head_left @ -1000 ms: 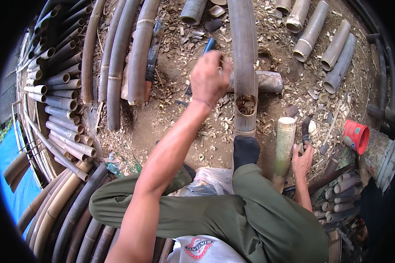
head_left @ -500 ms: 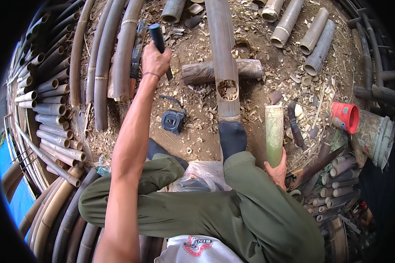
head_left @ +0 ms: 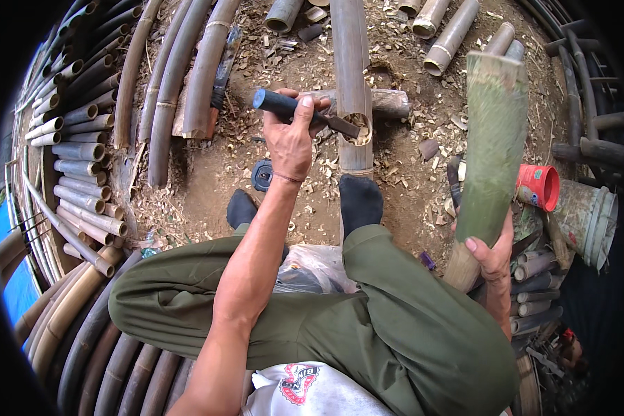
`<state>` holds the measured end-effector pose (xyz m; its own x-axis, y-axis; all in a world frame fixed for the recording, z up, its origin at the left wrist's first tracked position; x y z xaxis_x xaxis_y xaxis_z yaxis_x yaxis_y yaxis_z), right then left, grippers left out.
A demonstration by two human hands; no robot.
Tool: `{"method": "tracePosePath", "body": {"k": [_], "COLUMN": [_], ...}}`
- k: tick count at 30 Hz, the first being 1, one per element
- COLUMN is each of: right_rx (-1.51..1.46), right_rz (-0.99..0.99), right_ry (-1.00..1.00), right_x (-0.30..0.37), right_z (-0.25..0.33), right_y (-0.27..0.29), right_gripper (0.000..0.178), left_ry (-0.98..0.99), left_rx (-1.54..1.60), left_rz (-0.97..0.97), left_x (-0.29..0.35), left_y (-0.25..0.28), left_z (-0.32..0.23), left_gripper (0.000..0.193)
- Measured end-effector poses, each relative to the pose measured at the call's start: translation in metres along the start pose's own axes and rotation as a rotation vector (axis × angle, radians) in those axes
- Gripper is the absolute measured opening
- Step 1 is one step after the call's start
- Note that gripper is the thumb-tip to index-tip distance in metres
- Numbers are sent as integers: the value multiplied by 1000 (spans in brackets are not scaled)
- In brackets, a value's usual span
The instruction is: The person carves a circular opening into a bamboo pole using a curved blade and a mallet, then uses a smaller chisel-like tool to refine the edges and clear out the interior of the hole. They pick up and handle a second, shorter piece of bamboo, fitting it into the hole to check the alignment before continuing to refine the cutout.
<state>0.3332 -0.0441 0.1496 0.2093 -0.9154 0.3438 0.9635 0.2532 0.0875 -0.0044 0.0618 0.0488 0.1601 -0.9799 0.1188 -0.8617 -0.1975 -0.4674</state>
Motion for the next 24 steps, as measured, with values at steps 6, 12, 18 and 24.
{"method": "tracePosePath", "body": {"k": [6,12,18,24], "right_rx": [126,182,422,1268], "right_rz": [55,97,198,219], "right_ry": [112,200,522,938], "right_x": [-37,-69,-102,-136], "right_z": [69,119,147,173], "right_y": [1,-27,-52,-64], "right_gripper": [86,85,90,95], "left_ry": [15,15,1,-44], "left_rx": [23,34,-74,-378], "left_rz": [54,71,65,136], "left_x": [10,3,-1,-7], "left_y": [-6,-17,-18,-28], "left_z": [24,33,35,44], "left_gripper": [26,24,24,24]}}
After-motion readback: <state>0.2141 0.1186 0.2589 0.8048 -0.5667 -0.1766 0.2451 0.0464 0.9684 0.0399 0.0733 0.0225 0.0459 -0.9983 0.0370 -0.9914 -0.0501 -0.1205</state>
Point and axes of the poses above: each hand's wrist, its own x-axis away from the middle knuckle, its own y-axis out of the back of the hand, z = x × y, the point moved 4 cm from there along -x, towards the middle knuckle, and after that the axes turned 9 degrees about z, right-handed, at the moved point
